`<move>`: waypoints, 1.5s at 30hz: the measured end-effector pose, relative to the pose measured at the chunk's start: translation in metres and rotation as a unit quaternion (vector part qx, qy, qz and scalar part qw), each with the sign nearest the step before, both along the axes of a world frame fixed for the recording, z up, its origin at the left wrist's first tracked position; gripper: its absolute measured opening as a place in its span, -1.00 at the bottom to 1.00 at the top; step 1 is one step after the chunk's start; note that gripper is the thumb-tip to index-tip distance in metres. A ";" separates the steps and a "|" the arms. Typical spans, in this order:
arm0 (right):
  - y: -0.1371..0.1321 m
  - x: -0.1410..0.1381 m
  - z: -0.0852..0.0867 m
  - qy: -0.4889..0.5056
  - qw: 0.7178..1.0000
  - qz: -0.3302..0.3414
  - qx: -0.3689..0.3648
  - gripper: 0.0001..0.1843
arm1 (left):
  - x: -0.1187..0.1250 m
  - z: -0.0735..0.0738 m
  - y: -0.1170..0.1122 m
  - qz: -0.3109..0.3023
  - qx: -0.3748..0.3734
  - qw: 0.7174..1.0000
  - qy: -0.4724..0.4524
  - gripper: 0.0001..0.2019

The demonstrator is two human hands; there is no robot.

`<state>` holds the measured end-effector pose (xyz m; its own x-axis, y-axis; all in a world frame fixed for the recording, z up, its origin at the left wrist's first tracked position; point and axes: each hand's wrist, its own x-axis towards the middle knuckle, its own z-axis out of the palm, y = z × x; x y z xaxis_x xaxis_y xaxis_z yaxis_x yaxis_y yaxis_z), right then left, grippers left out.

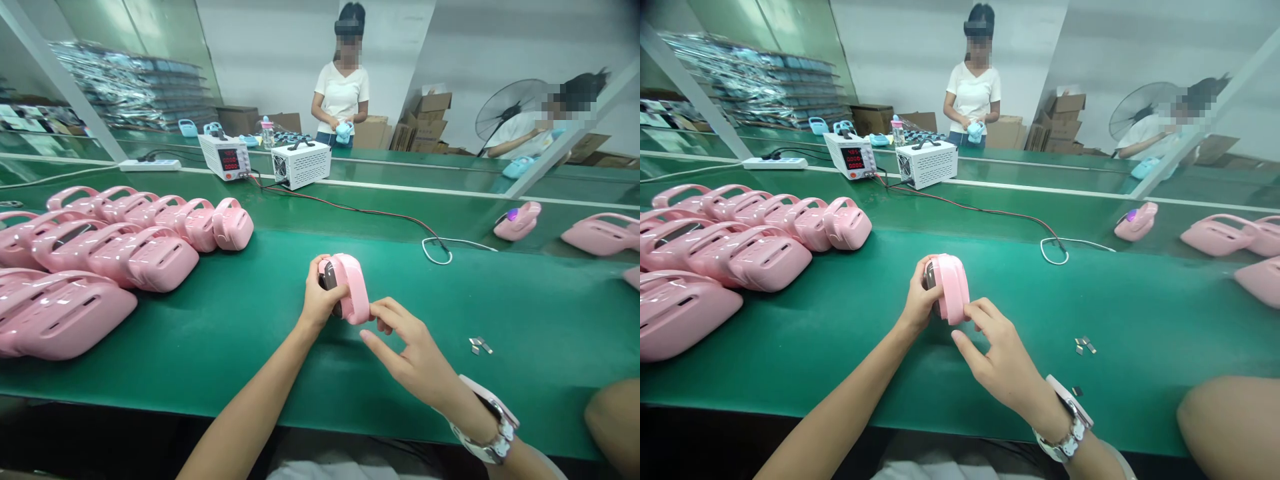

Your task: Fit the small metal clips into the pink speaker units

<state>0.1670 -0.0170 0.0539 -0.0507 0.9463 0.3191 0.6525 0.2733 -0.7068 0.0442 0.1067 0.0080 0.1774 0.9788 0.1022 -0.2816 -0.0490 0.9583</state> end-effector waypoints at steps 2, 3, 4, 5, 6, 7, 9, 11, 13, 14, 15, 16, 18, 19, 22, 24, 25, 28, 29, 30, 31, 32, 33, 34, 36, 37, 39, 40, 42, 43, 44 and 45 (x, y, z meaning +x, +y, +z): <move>-0.006 0.018 -0.003 -0.004 1.000 -0.027 -0.013 -0.80 | 0.000 0.001 0.000 -0.002 0.012 1.000 0.016 -0.36; -0.011 0.031 -0.006 -0.010 0.998 -0.060 -0.021 -0.80 | 0.000 0.002 0.000 -0.004 0.016 1.000 0.026 -0.35; -0.018 0.048 -0.010 -0.019 0.994 -0.103 -0.031 -0.79 | 0.000 0.003 0.000 -0.006 0.017 0.999 0.040 -0.35; -0.027 0.065 -0.014 -0.032 0.987 -0.150 -0.042 -0.76 | 0.001 0.004 -0.002 -0.006 0.014 0.998 0.056 -0.34; -0.037 0.083 -0.019 -0.046 0.978 -0.195 -0.055 -0.73 | 0.002 0.005 -0.003 -0.005 0.011 0.997 0.074 -0.34; -0.048 0.100 -0.023 -0.063 0.968 -0.231 -0.069 -0.70 | 0.003 0.006 -0.004 -0.004 0.008 0.996 0.093 -0.34; -0.071 0.124 -0.030 -0.090 0.952 -0.276 -0.092 -0.65 | 0.005 0.008 -0.008 -0.009 0.005 0.992 0.125 -0.34; -0.089 0.134 -0.036 -0.103 0.947 -0.282 -0.112 -0.58 | 0.006 0.010 -0.010 -0.018 0.007 0.989 0.145 -0.32; -0.100 0.131 -0.040 -0.097 0.950 -0.266 -0.129 -0.48 | 0.007 0.011 -0.012 -0.021 0.009 0.988 0.154 -0.31; -0.103 0.128 -0.042 -0.093 0.952 -0.260 -0.132 -0.43 | 0.007 0.012 -0.012 -0.019 0.011 0.987 0.156 -0.31; -0.106 0.124 -0.044 -0.091 0.953 -0.259 -0.130 -0.40 | 0.006 0.012 -0.012 -0.016 0.014 0.987 0.157 -0.31; -0.108 0.121 -0.047 -0.090 0.953 -0.262 -0.122 -0.37 | 0.006 0.012 -0.013 -0.015 0.014 0.988 0.156 -0.31; -0.110 0.119 -0.051 -0.081 0.952 -0.277 -0.099 -0.34 | 0.006 0.011 -0.013 -0.018 0.012 0.989 0.147 -0.32; -0.111 0.119 -0.052 -0.071 0.952 -0.283 -0.093 -0.34 | 0.006 0.011 -0.013 -0.021 0.009 0.990 0.138 -0.33; -0.104 0.118 -0.045 -0.007 0.951 -0.285 -0.117 -0.40 | 0.007 0.008 -0.014 -0.042 0.000 0.995 0.091 -0.34; -0.088 0.109 -0.031 0.060 0.952 -0.264 -0.144 -0.48 | 0.007 0.006 -0.014 -0.069 -0.001 0.997 0.042 -0.36; -0.077 0.102 -0.021 0.093 0.953 -0.249 -0.144 -0.52 | 0.007 0.006 -0.014 -0.084 -0.005 0.996 0.015 -0.37; -0.036 0.068 0.009 0.166 0.962 -0.201 -0.079 -0.66 | 0.004 0.009 -0.016 -0.122 -0.030 0.991 -0.050 -0.36; -0.022 0.056 0.018 0.185 0.964 -0.185 -0.048 -0.70 | 0.002 0.011 -0.017 -0.130 -0.039 0.989 -0.059 -0.33; -0.010 0.044 0.024 0.200 0.965 -0.167 -0.021 -0.72 | 0.001 0.014 -0.018 -0.134 -0.043 0.988 -0.064 -0.30; 0.001 0.035 0.029 0.211 0.966 -0.148 0.001 -0.73 | -0.001 0.016 -0.018 -0.136 -0.045 0.988 -0.066 -0.28; 0.009 0.027 0.032 0.217 0.967 -0.130 0.014 -0.72 | -0.003 0.018 -0.019 -0.134 -0.044 0.988 -0.069 -0.27; 0.016 0.022 0.034 0.218 0.969 -0.112 0.021 -0.71 | -0.004 0.020 -0.020 -0.133 -0.045 0.987 -0.073 -0.26; 0.021 0.019 0.034 0.218 0.971 -0.096 0.022 -0.69 | -0.005 0.021 -0.020 -0.133 -0.049 0.987 -0.077 -0.26; 0.027 0.019 0.033 0.222 0.972 -0.074 0.011 -0.67 | -0.007 0.023 -0.021 -0.139 -0.067 0.984 -0.087 -0.25; 0.028 0.021 0.033 0.228 0.972 -0.066 0.000 -0.65 | -0.008 0.023 -0.022 -0.145 -0.076 0.982 -0.089 -0.23; 0.029 0.024 0.032 0.239 0.969 -0.055 -0.025 -0.62 | -0.008 0.023 -0.022 -0.154 -0.087 0.980 -0.089 -0.21; 0.029 0.026 0.032 0.239 0.969 -0.053 -0.032 -0.62 | -0.009 0.023 -0.023 -0.155 -0.086 0.980 -0.088 -0.21; 0.028 0.027 0.032 0.230 0.971 -0.056 -0.030 -0.64 | -0.009 0.023 -0.023 -0.152 -0.075 0.982 -0.085 -0.22; 0.028 0.027 0.032 0.222 0.973 -0.060 -0.025 -0.66 | -0.009 0.023 -0.023 -0.150 -0.071 0.983 -0.082 -0.23; 0.027 0.027 0.031 0.215 0.974 -0.065 -0.020 -0.68 | -0.009 0.023 -0.023 -0.152 -0.069 0.983 -0.080 -0.23; 0.027 0.027 0.031 0.210 0.975 -0.067 -0.018 -0.70 | -0.009 0.023 -0.023 -0.156 -0.071 0.982 -0.076 -0.22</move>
